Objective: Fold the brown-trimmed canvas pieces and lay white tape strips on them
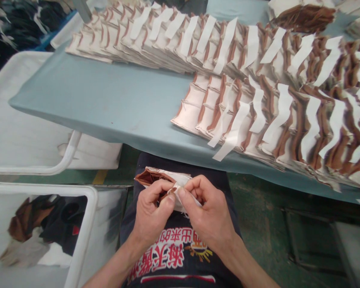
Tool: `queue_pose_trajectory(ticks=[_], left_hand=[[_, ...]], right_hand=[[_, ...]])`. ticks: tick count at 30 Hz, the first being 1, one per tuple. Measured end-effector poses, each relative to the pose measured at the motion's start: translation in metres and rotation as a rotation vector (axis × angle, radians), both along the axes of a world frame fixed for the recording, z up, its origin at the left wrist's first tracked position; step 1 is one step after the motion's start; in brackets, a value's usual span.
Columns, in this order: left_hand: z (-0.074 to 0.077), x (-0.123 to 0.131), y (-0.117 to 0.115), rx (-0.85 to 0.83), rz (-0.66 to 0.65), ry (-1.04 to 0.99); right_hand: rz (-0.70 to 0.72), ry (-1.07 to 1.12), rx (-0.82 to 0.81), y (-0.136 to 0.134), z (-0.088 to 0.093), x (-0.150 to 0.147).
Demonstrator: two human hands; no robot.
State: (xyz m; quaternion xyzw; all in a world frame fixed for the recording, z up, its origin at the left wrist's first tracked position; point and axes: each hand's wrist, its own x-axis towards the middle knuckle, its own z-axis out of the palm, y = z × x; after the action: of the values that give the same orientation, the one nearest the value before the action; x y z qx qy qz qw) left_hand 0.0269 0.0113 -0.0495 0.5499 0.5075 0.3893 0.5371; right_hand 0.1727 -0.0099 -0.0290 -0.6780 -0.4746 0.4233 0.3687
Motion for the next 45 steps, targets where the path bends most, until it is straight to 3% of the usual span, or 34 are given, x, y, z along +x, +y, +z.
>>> queue_pose_trajectory(ticks=[13,18,22,26,29,34,38,41,45], left_hand=[[0.001,0.004,-0.004,0.046,-0.071,0.063],[0.006,0.008,-0.002,0.056,-0.049,0.098],[0.009,0.004,0.007,-0.047,-0.133,0.048],[0.015,-0.004,0.021,-0.045,-0.198,-0.019],[0.024,-0.011,0.034,-0.018,-0.226,-0.082],[0.046,-0.02,0.056,-0.055,-0.313,-0.092],[0.057,-0.022,0.064,-0.101,-0.334,-0.038],[0.058,-0.021,0.066,-0.06,-0.317,0.003],[0.056,-0.021,0.068,-0.033,-0.343,0.051]], right_hand=[[0.078,0.467,-0.337,0.007,-0.009,0.011],[0.049,0.523,-0.292,0.006,-0.015,0.007],[0.058,0.45,-0.288,0.007,-0.015,0.005],[0.095,0.329,-0.219,0.016,-0.006,0.003],[0.138,0.311,-0.14,0.026,0.005,0.001],[0.118,0.459,-0.056,0.025,0.013,0.0],[0.132,0.551,-0.139,0.015,0.008,0.001],[0.102,0.503,-0.153,0.011,0.006,0.001],[0.1,0.656,-0.254,0.006,0.007,0.002]])
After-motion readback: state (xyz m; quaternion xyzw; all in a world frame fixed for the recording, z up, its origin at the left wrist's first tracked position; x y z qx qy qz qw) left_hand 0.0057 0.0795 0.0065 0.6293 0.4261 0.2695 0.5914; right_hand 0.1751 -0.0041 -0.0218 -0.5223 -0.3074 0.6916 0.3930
